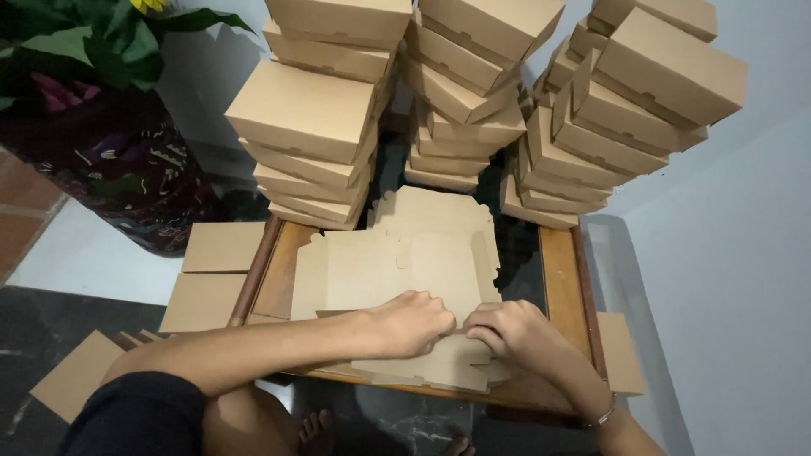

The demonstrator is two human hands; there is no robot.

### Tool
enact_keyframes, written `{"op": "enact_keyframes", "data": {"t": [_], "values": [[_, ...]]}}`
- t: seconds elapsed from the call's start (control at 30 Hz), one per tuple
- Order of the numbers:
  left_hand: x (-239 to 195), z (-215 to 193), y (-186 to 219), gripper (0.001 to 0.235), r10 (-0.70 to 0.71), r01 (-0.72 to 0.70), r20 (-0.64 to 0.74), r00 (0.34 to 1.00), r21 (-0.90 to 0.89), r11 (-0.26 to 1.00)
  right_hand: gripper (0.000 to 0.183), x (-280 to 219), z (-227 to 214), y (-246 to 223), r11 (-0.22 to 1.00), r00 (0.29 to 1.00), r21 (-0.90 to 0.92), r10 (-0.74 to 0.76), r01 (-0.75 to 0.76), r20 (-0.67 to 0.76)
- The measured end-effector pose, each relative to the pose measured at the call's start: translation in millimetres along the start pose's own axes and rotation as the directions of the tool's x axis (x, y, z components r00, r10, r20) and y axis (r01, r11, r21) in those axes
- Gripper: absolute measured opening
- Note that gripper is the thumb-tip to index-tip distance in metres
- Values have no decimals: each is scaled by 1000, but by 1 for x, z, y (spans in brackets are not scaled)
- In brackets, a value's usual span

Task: Assembling flat cardboard sheets into boxes by folding them along pre-scored lines and tucking in the tabs.

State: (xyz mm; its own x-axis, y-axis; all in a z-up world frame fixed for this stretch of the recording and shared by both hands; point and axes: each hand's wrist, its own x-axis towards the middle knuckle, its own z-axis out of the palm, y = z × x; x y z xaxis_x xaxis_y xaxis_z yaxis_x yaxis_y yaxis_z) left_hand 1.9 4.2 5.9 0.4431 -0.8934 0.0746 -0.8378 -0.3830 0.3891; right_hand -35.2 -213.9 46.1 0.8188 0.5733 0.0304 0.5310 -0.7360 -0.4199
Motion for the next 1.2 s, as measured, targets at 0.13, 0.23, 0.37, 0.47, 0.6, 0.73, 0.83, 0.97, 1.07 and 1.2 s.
{"op": "enact_keyframes", "data": {"t": [0.13,0.23,0.37,0.47,0.6,0.73,0.83,0.97,1.07,1.2], "values": [[7,-6,-10,10,23,-4,134,991,-147,989,23,7,7,22,980,957,-47,199,-193,212],[9,-14,-11,10,-42,68,151,988,-174,982,22,9,8,28,977,955,-40,213,-209,205],[6,-31,-11,16,-127,191,239,963,-267,945,22,11,12,34,971,950,-4,234,-238,205],[8,-26,-18,19,-169,253,281,945,-296,921,21,12,10,32,963,942,49,248,-265,225],[5,-35,-21,21,-133,223,282,950,-317,922,19,12,9,31,942,928,128,270,-310,258],[9,-36,-33,38,14,38,198,980,-255,966,13,10,13,34,921,925,184,299,-344,234],[8,-35,-38,55,33,0,156,987,-208,978,13,9,19,41,921,934,202,295,-334,201],[7,-31,-40,70,33,-14,220,975,-86,996,22,5,32,54,959,963,99,257,-264,78],[5,-30,-44,72,58,-51,267,962,-35,998,28,2,36,55,968,968,39,248,-249,28],[4,-24,-51,68,103,-130,267,958,86,988,33,-1,43,59,968,968,6,251,-251,-8]]}}
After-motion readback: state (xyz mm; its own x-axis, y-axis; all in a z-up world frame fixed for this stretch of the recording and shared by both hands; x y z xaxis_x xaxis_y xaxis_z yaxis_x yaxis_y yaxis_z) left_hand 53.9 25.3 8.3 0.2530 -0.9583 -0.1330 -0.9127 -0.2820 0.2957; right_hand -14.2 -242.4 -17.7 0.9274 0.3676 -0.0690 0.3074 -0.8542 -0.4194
